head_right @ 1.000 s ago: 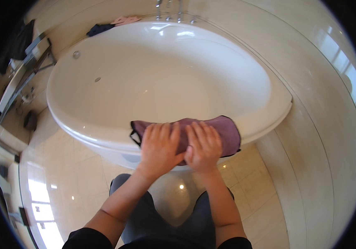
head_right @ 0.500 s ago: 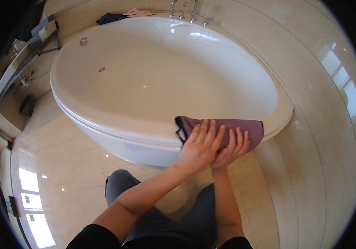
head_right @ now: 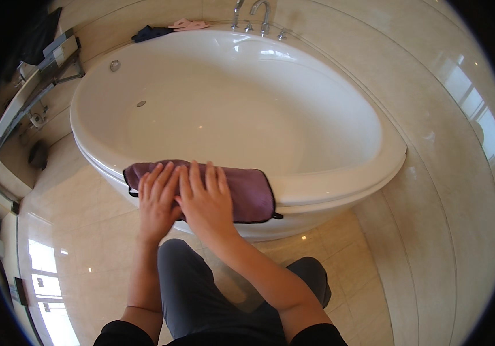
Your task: The person wipes the glass shower door and frame with a purple cloth, then moves to the sink and bathtub, wiping their surfaces. The person uses a cloth to clean the fixtures and surfaces in the bathroom.
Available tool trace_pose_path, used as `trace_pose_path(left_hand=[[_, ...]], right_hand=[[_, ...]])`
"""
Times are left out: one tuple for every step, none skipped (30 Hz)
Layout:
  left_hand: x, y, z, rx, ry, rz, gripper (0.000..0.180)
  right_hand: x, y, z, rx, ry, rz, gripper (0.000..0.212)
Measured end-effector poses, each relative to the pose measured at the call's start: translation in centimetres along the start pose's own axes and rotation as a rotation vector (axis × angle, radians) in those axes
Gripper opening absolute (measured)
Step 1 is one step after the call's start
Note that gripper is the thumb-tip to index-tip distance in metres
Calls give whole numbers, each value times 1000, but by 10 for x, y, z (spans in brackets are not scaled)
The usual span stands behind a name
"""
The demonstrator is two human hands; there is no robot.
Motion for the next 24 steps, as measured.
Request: trace_pose_path(left_hand=[[9,-7,1,-12,-6,-12,65],[18,-14,3,-17,-26,-25,70],[27,-20,4,-23,-69,-106,72],[34,-26,6,-35,-114,-226,69],[38,-28,7,-33,-149,-277,69],[40,-29,8,-30,-175,-337,69],[41,-27,8,-22,-178,-298,69],[40,-24,9,-13,-166,-268,68],[39,-20,9,-10,-164,-238,68],[38,-15,9,10,-133,-214,68],[37,-8,9,23,-109,-188,68],[36,-3,10,31,-85,-166,68],[36,5,12,15,-49,-120,67],[35,13,16,13,-60,-106,67],[32,23,19,7,-63,-103,67],[26,39,22,2,-62,-98,66],[21,54,27,-21,-47,-120,63],[15,70,32,-48,-44,-119,61],[6,89,37,-81,-39,-134,60],[-2,105,43,-112,-35,-149,60],[-12,123,50,-156,-29,-174,59],[-22,140,56,-195,-24,-197,59],[-34,160,65,-228,-49,-176,58],[-45,176,73,-260,-75,-154,58]], right_hand=[[-2,-5,9,33,-14,15,62],[-5,-9,15,59,-28,32,64],[-6,-9,18,95,-39,47,65],[-7,-8,19,105,-35,46,66],[-6,-6,19,123,-29,43,66],[-5,-3,17,131,-26,46,67],[-3,-1,14,154,-17,46,62],[-1,2,12,166,-10,51,58],[2,5,10,174,-4,54,54],[5,8,8,174,-11,48,51],[10,12,4,171,6,10,51],[13,15,1,186,8,37,49],[19,19,-5,193,9,57,48],[24,24,-10,195,17,76,47],[28,32,-17,199,12,124,47],[34,44,-31,184,4,107,47],[40,57,-43,166,-4,98,47],[46,71,-54,144,-25,86,46],[51,86,-67,124,-14,56,46],[56,101,-77,96,-29,21,45],[62,118,-88,77,-20,9,44],[69,134,-98,50,-54,-17,43],[76,151,-108,30,-7,-24,43],[81,165,-116,2,6,-51,43]])
Point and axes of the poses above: each hand's wrist, its own z-axis towards the middle knuckle, its own x-axis out of the back of the hand, y = z × x, the point moved 2 cm from there along z, towards the middle knuckle, and after that the axes turned 12 degrees about -y, right-handed, at the moved point
